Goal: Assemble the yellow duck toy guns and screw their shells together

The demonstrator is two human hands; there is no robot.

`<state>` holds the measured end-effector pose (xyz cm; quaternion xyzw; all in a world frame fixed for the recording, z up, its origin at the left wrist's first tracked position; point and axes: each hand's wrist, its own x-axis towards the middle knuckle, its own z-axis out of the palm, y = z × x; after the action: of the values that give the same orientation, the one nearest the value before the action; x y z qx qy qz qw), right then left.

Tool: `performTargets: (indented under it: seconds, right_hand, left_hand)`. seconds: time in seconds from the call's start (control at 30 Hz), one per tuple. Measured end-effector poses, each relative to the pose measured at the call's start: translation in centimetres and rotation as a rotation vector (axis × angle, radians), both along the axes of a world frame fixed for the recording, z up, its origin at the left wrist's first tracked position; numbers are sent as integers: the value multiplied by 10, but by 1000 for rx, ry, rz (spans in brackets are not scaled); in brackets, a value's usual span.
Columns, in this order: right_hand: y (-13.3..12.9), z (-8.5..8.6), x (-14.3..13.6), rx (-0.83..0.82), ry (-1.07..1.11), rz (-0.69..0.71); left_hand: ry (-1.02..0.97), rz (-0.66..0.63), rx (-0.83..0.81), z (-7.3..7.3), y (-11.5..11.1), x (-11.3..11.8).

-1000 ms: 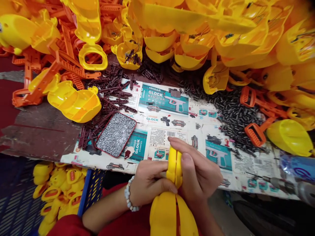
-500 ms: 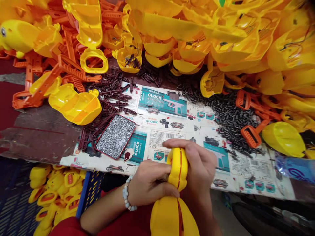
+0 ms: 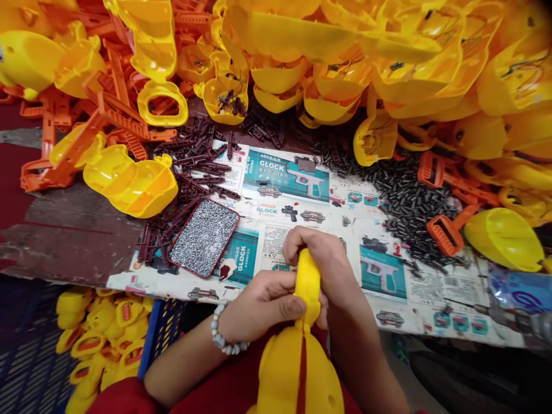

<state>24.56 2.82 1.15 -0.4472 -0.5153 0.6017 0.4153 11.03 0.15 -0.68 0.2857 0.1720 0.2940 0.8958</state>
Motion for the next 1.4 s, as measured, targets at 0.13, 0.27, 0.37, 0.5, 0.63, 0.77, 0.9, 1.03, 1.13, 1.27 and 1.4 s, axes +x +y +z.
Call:
performTargets:
  seconds: [0.13, 0.27, 0.37, 0.5, 0.63, 0.77, 0.9, 1.03, 1.13, 1.27, 1.4]
  right_hand:
    - [-12, 0, 38, 57, -86, -27]
    - [-26, -9, 97, 92, -274, -337]
    - [-31, -17, 119, 69, -419, -432]
    - [-33, -14, 94, 232, -631, -578]
    - [-29, 4, 37, 672, -834, -134]
    - [-22, 12, 7, 827, -1041, 80]
    - [-20, 14, 16, 784, -924, 91]
    - [-19, 14, 22, 740, -886, 143]
    - [-20, 12, 18, 790, -928, 135]
    - [-24, 10, 13, 783, -984, 138]
    - [-24, 10, 12, 799, -988, 152]
  left_hand:
    - [84, 75, 7, -2, 2, -8]
    - [101, 205, 18, 0, 8, -41]
    - [353, 237, 236, 6, 13, -56]
    - [677, 221, 429, 14, 19, -51]
    - [718, 213, 428, 14, 20, -40]
    - [556, 260, 351, 10, 14, -44]
    - [519, 172, 512, 9, 15, -62]
    - [737, 110, 790, 10, 25, -70]
    - [902, 162, 1026, 7, 29, -66]
    - [917, 232, 1063, 0, 27, -61]
    - [905, 245, 1048, -1, 24, -62]
